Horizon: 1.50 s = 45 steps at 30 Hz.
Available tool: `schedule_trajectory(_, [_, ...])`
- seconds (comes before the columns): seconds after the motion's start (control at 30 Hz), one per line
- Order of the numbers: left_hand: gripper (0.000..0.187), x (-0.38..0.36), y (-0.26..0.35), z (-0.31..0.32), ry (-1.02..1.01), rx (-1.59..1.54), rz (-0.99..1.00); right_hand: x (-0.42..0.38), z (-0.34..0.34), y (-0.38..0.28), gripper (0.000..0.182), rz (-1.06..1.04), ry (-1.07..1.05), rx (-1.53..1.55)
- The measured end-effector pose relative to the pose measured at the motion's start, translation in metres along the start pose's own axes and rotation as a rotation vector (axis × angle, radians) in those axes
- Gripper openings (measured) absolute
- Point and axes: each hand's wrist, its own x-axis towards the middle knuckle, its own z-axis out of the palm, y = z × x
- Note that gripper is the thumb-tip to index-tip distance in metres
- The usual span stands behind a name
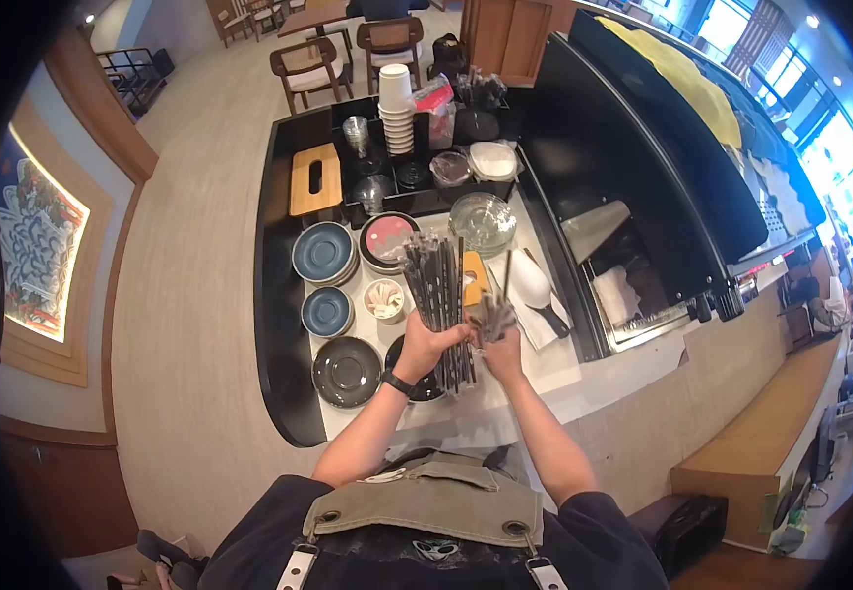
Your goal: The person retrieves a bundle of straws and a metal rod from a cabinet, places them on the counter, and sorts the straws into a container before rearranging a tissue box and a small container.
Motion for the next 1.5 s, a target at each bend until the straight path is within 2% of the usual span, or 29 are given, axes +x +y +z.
schedule_trajectory(0.07, [0.027, 0.002, -0.003, -0.003, -0.005, 0.028, -0.043, 0.002, -0.007, 0.001, 0.027, -0.068, -0.024, -0.213])
schedule_trajectory(0.1, [0.027, 0.002, -0.005, -0.004, 0.004, 0.108, -0.009, 0.004, 0.000, 0.004, 0.024, -0.089, 0.029, -0.076])
schedule_trajectory(0.17, [0.023, 0.001, -0.010, -0.003, 0.039, 0.000, 0.009, 0.009, -0.003, 0.034, 0.015, -0.070, 0.013, 0.039])
schedule_trajectory(0.23, [0.020, -0.001, -0.010, -0.002, 0.063, 0.034, 0.005, 0.011, -0.008, 0.040, 0.012, 0.012, 0.017, 0.034])
schedule_trajectory(0.37, [0.021, -0.006, 0.001, 0.003, 0.068, 0.050, -0.036, 0.011, -0.003, 0.011, 0.015, 0.096, 0.015, 0.044])
schedule_trajectory(0.4, [0.022, -0.007, 0.004, 0.006, 0.074, 0.050, -0.036, 0.011, 0.001, 0.011, 0.016, 0.111, 0.065, 0.128])
schedule_trajectory(0.5, [0.024, -0.004, -0.001, 0.004, 0.067, 0.078, -0.040, 0.012, 0.004, 0.011, 0.020, 0.047, 0.121, 0.110])
schedule_trajectory(0.53, [0.024, -0.002, -0.003, 0.003, 0.058, 0.091, -0.042, 0.012, 0.002, 0.017, 0.028, 0.094, 0.079, 0.176])
schedule_trajectory(0.63, [0.025, 0.000, -0.004, 0.004, 0.069, 0.081, -0.039, 0.015, -0.003, 0.034, 0.031, 0.100, 0.021, 0.222])
schedule_trajectory(0.67, [0.026, 0.001, -0.004, 0.004, 0.069, 0.095, -0.063, 0.016, -0.001, 0.023, 0.027, 0.062, 0.047, 0.250])
schedule_trajectory(0.77, [0.025, 0.004, -0.001, 0.006, 0.068, 0.090, -0.116, 0.016, 0.003, -0.013, 0.023, 0.210, 0.055, 0.269])
schedule_trajectory(0.83, [0.020, 0.005, 0.001, 0.011, 0.071, 0.031, -0.124, 0.017, 0.002, -0.009, 0.020, 0.201, 0.025, 0.245])
schedule_trajectory(0.93, [0.027, 0.006, -0.010, 0.008, 0.016, -0.106, -0.129, 0.018, 0.001, 0.007, 0.017, 0.147, -0.014, 0.306])
schedule_trajectory(1.03, [0.058, 0.006, -0.017, 0.012, 0.118, -0.260, -0.163, 0.020, 0.001, 0.022, 0.013, 0.054, -0.054, 0.328])
schedule_trajectory(1.13, [0.068, 0.007, -0.015, 0.014, 0.118, -0.374, -0.168, 0.016, 0.002, 0.031, 0.015, 0.043, -0.064, 0.337])
schedule_trajectory(1.2, [0.067, 0.009, -0.013, 0.016, 0.119, -0.411, -0.173, 0.014, -0.002, 0.044, 0.026, 0.066, -0.093, 0.276])
schedule_trajectory(1.27, [0.066, 0.009, -0.012, 0.013, 0.112, -0.380, -0.185, 0.011, 0.000, 0.030, 0.030, 0.014, -0.097, 0.203])
schedule_trajectory(1.3, [0.056, 0.008, -0.011, 0.012, 0.102, -0.375, -0.178, 0.009, 0.000, 0.021, 0.032, -0.012, -0.097, 0.167])
schedule_trajectory(1.33, [0.046, 0.008, -0.009, 0.013, 0.091, -0.371, -0.170, 0.008, -0.003, 0.016, 0.038, -0.080, -0.130, 0.212])
schedule_trajectory(1.4, [0.033, 0.008, -0.006, 0.014, 0.071, -0.355, -0.177, 0.011, -0.015, 0.031, 0.042, 0.100, -0.214, 0.548])
schedule_trajectory(1.47, [0.026, 0.008, -0.004, 0.013, 0.058, -0.333, -0.208, 0.011, -0.010, -0.006, 0.039, 0.014, -0.170, 0.273])
schedule_trajectory(1.5, [0.026, 0.008, -0.005, 0.013, 0.055, -0.328, -0.208, 0.011, -0.011, -0.007, 0.037, 0.040, -0.174, 0.246])
